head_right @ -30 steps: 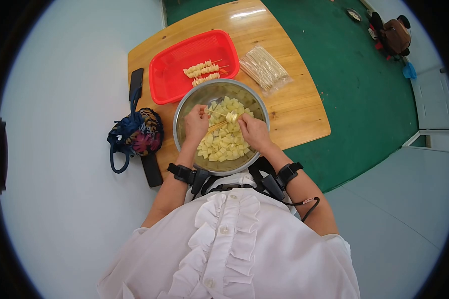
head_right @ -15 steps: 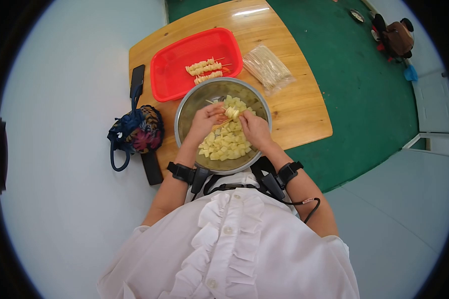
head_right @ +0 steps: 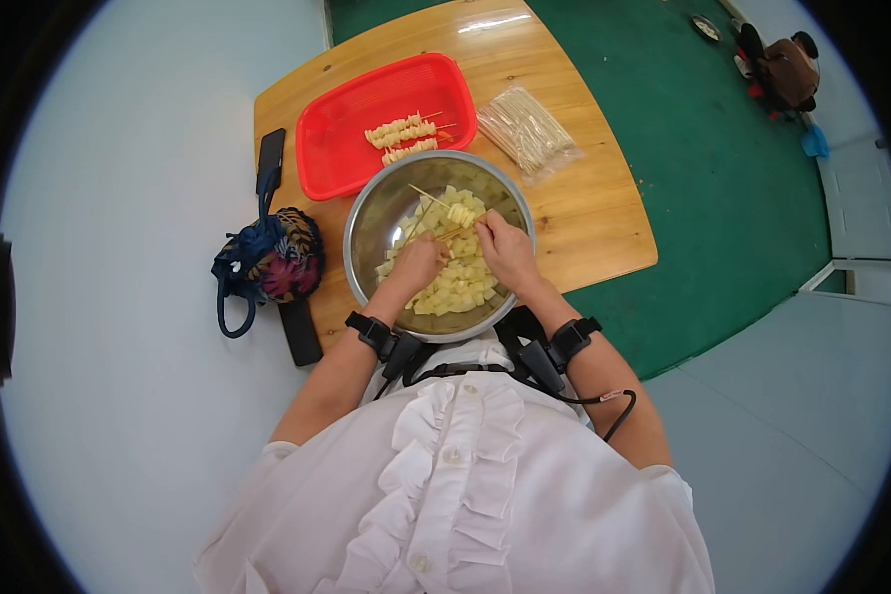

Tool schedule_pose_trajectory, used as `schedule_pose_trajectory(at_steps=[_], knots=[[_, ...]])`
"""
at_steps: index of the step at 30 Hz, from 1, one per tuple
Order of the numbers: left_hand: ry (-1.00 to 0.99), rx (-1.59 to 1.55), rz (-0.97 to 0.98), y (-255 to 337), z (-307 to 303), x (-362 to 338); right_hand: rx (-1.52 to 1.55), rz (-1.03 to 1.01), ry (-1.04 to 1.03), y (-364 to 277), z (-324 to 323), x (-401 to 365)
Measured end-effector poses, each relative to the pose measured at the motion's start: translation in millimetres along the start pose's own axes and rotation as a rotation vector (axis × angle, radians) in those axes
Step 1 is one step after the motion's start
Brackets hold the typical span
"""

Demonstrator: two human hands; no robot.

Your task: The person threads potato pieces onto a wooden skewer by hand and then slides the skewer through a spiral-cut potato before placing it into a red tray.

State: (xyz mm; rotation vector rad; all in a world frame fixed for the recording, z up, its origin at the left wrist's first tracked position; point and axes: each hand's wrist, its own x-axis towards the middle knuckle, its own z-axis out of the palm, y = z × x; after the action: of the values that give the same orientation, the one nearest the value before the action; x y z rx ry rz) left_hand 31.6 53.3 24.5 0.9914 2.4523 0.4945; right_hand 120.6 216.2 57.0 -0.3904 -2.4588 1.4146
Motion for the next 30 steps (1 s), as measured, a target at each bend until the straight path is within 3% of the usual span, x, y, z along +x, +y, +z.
schedule_pose_trajectory(at_steps=[4,7,10,12,14,17,30], knots=[[0.058,0.044,0.103,-2.2,1.4,-2.6,0.021,0.004,-0.009,-0.3,0.7,-0.4],[0.042,-0.04,-0.059,-6.6,-4.2,3.4,0.031,-0.005,-0.005,1.1,1.0,-0.1],[0.24,-0.566,-0.291,-12.7,-21.3,5.9,0.039,-0.018,-0.004,3.4,1.9,0.0],[0.327,-1.079,-0.445,-17.5,-32.6,10.2,0.037,-0.042,0.006,6.8,3.5,-1.4],[0.406,-1.373,-0.42,-22.5,-41.4,10.6,0.049,-0.03,-0.019,4.2,0.8,-2.8],[0.396,-1.495,-0.381,-24.9,-47.8,11.7,0.044,-0.01,-0.053,2.7,-2.2,-3.9],[0.384,-1.381,-0.452,2.5,-53.7,11.2,-0.003,-0.019,-0.066,2.6,0.8,-1.9]])
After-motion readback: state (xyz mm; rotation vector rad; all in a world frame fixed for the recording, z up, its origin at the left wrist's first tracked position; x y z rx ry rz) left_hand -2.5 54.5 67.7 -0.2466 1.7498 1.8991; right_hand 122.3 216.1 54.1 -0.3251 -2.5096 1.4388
